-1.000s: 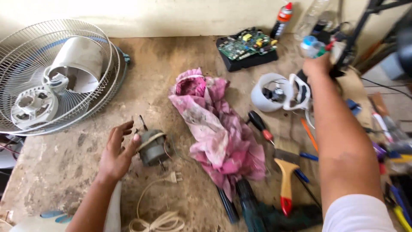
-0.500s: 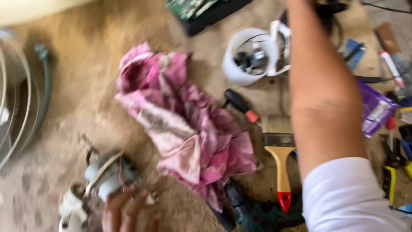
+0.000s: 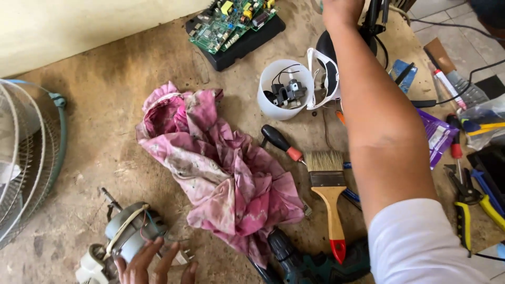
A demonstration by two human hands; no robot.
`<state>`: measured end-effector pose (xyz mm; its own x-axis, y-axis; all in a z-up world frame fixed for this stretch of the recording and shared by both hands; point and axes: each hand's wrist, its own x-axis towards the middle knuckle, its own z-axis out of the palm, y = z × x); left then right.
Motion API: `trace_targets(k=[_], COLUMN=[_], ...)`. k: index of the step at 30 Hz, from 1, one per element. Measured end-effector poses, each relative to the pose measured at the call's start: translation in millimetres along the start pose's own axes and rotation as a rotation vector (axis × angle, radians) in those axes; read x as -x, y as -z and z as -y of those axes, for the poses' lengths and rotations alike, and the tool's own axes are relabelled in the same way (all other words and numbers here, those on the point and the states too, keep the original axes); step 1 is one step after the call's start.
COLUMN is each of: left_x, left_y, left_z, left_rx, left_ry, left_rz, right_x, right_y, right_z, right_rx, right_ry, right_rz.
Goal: Cleaning and lubricating a disassembled electric fan motor using a brush, cloth, and oil.
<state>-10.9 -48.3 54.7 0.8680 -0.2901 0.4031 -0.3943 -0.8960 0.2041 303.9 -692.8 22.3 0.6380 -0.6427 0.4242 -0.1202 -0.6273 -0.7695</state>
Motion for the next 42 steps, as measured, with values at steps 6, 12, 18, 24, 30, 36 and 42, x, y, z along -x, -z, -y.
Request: trace_targets(k=[6,12,18,24,30,36,42], left_x=[-51.3,-68.9,-46.6,-11.2,5.4,12.0,4.6], left_y=[51.5,64.9,62.6,51.8,50.7,33.7,-0.7], left_z=[-55.8,-66.4,-64.9,-55.7,-50.7,-57.5,-77.5], left_rx=[0.203,0.392,0.518,0.629,0.628,0.659,0.563], left_ry=[0.004,0.049,0.149,0.276,0.372,0.404,0.308], left_rz=[-0.286,-0.262,-0.326,-0.373,-0.348,-0.337,-0.372], right_x=[49.1,219.7,346.9,384.5,368.8,385.1,429.3], right_y=[19.6,103.8,90.0,95.6,140.5,127.1,118.9], right_z=[135.4,325.1,329.0,316.4,306.8,266.1,311.0], right_rx=[-0.223,-0.211,-0.438,-0.582,0.269,0.063,-0.701], right_ry=[0.159,-0.01,0.466,0.696,0.488,0.46,0.254], right_rz=[0.13,0.813,1.073,1.007,0.861,0.773,0.741])
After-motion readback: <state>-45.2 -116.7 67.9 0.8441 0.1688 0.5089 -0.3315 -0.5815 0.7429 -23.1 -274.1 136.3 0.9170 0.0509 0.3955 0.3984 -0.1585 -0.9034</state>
